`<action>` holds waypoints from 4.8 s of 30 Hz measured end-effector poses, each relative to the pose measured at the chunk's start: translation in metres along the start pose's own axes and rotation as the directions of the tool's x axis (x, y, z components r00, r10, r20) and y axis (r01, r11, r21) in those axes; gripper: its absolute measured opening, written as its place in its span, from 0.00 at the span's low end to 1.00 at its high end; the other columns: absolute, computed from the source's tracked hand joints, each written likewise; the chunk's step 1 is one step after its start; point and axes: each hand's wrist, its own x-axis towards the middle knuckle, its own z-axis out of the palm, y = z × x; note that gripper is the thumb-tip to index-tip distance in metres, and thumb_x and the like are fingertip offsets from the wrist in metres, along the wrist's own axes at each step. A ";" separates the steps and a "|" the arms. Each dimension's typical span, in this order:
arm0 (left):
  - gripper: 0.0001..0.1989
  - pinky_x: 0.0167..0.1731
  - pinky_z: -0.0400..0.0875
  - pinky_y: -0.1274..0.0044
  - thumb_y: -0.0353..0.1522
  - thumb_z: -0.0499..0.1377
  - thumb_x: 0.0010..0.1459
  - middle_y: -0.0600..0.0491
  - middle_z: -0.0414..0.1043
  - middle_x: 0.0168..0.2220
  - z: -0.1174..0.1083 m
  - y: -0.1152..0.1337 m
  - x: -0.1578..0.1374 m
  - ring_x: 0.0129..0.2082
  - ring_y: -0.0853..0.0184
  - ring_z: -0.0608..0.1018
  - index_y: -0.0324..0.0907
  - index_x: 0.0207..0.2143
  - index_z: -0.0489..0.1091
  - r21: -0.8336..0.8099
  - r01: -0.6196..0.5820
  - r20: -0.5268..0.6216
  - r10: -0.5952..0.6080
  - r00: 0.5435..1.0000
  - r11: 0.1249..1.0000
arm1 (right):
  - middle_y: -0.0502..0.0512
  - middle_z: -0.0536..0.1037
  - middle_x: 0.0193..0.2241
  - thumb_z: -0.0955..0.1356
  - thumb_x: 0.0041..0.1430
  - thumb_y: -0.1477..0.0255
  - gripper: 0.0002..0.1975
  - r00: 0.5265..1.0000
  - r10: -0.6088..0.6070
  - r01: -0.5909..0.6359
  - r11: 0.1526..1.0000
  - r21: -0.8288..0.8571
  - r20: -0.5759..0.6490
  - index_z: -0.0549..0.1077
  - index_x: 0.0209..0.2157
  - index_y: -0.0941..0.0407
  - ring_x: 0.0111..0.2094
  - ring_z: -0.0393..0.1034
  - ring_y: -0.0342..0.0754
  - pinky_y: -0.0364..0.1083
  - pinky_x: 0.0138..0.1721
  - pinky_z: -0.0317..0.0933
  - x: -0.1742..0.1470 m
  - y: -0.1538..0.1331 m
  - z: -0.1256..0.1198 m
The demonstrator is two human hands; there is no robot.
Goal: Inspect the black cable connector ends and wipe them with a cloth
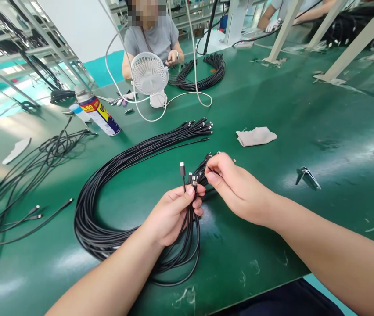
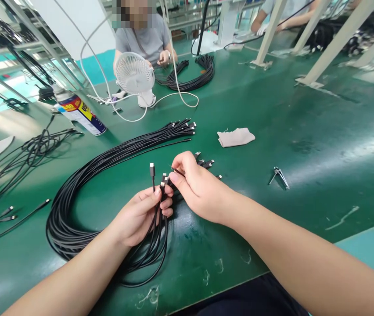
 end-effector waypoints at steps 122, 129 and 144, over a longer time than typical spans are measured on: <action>0.14 0.30 0.78 0.73 0.39 0.65 0.52 0.53 0.76 0.27 0.006 -0.013 0.004 0.26 0.67 0.79 0.37 0.35 0.75 0.475 -0.070 -0.098 0.132 0.986 0.877 | 0.57 0.81 0.37 0.64 0.57 0.80 0.19 0.972 0.093 0.110 0.632 -0.767 0.216 0.74 0.50 0.62 0.31 0.75 0.47 0.43 0.27 0.59 -0.023 -0.022 0.010; 0.14 0.31 0.79 0.73 0.39 0.65 0.51 0.54 0.74 0.25 0.006 -0.013 0.003 0.26 0.67 0.79 0.38 0.34 0.74 0.481 -0.061 -0.109 0.128 0.986 0.875 | 0.56 0.81 0.34 0.65 0.56 0.79 0.21 0.964 0.133 0.097 0.632 -0.769 0.232 0.73 0.52 0.61 0.31 0.75 0.48 0.44 0.25 0.58 -0.021 -0.022 0.008; 0.15 0.31 0.79 0.72 0.40 0.65 0.52 0.53 0.75 0.23 0.005 -0.010 0.003 0.24 0.67 0.79 0.37 0.34 0.74 0.459 -0.055 -0.095 0.110 0.989 0.887 | 0.56 0.81 0.36 0.66 0.56 0.77 0.19 0.967 0.119 0.100 0.631 -0.769 0.224 0.74 0.50 0.59 0.30 0.75 0.48 0.45 0.26 0.54 -0.019 -0.023 0.006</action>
